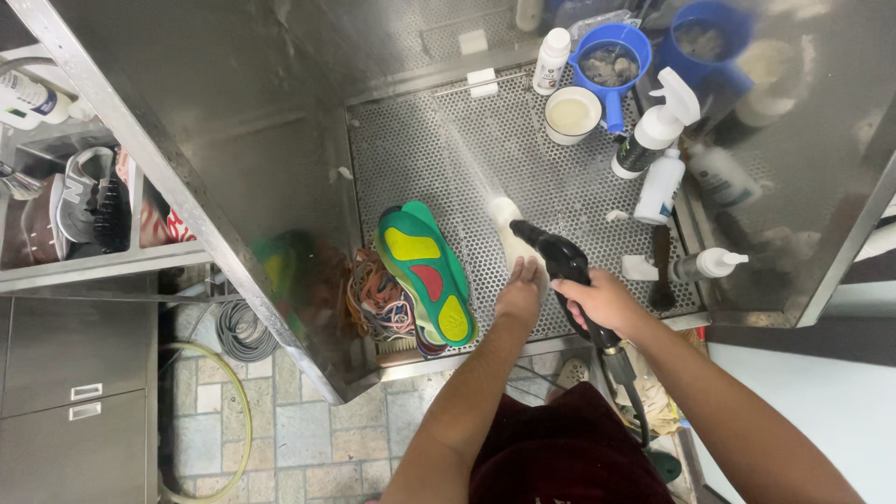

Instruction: The person removes shoes and insoles from a washing machine, places them on a metal grate, and uses a high-pressure spray gun to clean the insoles and shoe soles. The person handles the items one at a time, turning them over to spray different sides.

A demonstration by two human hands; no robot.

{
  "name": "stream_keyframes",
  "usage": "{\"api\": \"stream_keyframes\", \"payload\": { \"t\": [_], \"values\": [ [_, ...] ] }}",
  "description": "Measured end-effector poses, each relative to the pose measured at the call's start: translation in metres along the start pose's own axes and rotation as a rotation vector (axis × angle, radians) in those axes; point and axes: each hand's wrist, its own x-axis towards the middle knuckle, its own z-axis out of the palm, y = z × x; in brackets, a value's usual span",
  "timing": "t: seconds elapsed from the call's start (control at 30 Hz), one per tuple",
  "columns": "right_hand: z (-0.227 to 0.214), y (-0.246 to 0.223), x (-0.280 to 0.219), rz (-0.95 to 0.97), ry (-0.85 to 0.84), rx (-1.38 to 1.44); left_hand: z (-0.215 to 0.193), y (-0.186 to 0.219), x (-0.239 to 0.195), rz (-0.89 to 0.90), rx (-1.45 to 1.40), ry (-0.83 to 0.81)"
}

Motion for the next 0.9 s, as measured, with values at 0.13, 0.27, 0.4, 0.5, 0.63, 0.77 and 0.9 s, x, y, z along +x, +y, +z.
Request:
{"api": "stream_keyframes", "payload": {
  "t": [0.13, 0.27, 0.4, 0.5, 0.63, 0.77, 0.9],
  "values": [
    [-0.001, 0.004, 0.0, 0.052, -0.046, 0.02, 0.001, 0.0, 0.0, 0.037, 0.077, 0.043],
    [-0.001, 0.002, 0.004, 0.005, -0.015, 0.044, -0.005, 0.001, -0.005, 0.001, -0.03, 0.003],
    [-0.002, 0.001, 0.002, 0.029, -0.06, 0.068, -0.001, 0.0, -0.003, 0.005, -0.037, 0.041],
    [-0.003, 0.0, 0.004, 0.036, -0.061, 0.081, 0.006, -0.001, 0.001, 0.006, -0.009, 0.037],
    [-0.005, 0.004, 0.006, 0.029, -0.052, 0.117, 0.012, -0.002, 0.005, 0.054, 0.129, 0.069],
    [-0.006, 0.005, 0.005, 0.015, -0.069, 0.084, 0.005, 0.0, 0.0, 0.008, -0.034, 0.039],
    [-0.004, -0.001, 0.005, -0.005, -0.021, 0.11, 0.004, 0.0, 0.001, 0.026, 0.045, 0.029]
  ]
}}
